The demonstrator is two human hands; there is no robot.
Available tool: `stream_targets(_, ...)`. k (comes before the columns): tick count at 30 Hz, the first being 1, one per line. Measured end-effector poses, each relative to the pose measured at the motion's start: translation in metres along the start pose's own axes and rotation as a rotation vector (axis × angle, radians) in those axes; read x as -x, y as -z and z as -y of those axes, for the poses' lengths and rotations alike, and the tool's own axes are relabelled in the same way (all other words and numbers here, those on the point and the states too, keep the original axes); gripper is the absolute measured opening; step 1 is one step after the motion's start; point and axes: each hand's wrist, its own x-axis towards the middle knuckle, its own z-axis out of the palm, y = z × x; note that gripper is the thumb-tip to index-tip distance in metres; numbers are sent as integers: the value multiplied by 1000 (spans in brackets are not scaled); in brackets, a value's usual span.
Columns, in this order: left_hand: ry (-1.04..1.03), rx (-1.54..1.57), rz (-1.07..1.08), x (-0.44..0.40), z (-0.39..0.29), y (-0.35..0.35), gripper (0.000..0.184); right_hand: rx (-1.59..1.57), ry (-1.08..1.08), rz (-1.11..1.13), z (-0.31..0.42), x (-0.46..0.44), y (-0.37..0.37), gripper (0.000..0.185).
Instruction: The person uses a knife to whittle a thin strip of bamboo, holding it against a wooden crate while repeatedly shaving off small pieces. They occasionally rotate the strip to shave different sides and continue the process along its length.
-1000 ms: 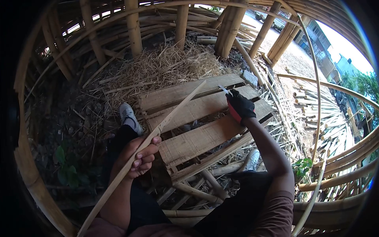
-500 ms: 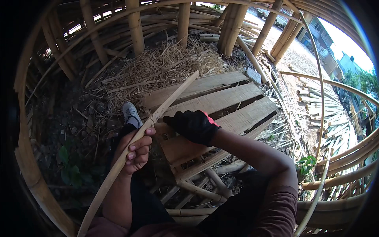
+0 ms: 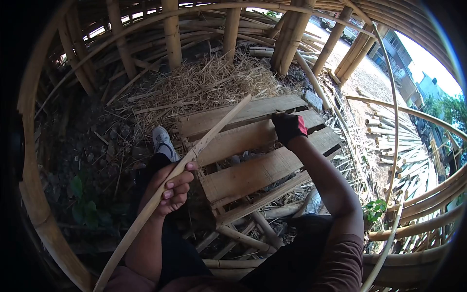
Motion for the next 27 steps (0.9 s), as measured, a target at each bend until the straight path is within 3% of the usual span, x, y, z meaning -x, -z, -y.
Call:
stream_targets(2,9,-50,-16,-1,2,0,18,56,-71,45,-11,6,3,46)
stream_targets(5,26,-61,8,-2,3,4,17,-56,55,-115,-2,21,18,52)
stream_targets(10,66,27,-36,-3,5,1,22,-108,167,-18,30,32,43,58)
stream_targets(14,97,-130,-89,-4,14,-13,22,-131,170,-37,30,33,37,54)
stream_targets(17,120,-170,-109,-6,19,-14,22,-83,16,-100,26,30,21,50)
stream_targets(19,149,-133,-93,-7,21,-14,25,-84,-200,-97,25,26,16,46)
stream_targets(27,184,-93,-73,-9,28,-17,22,-46,-335,-151,7,17,-3,36)
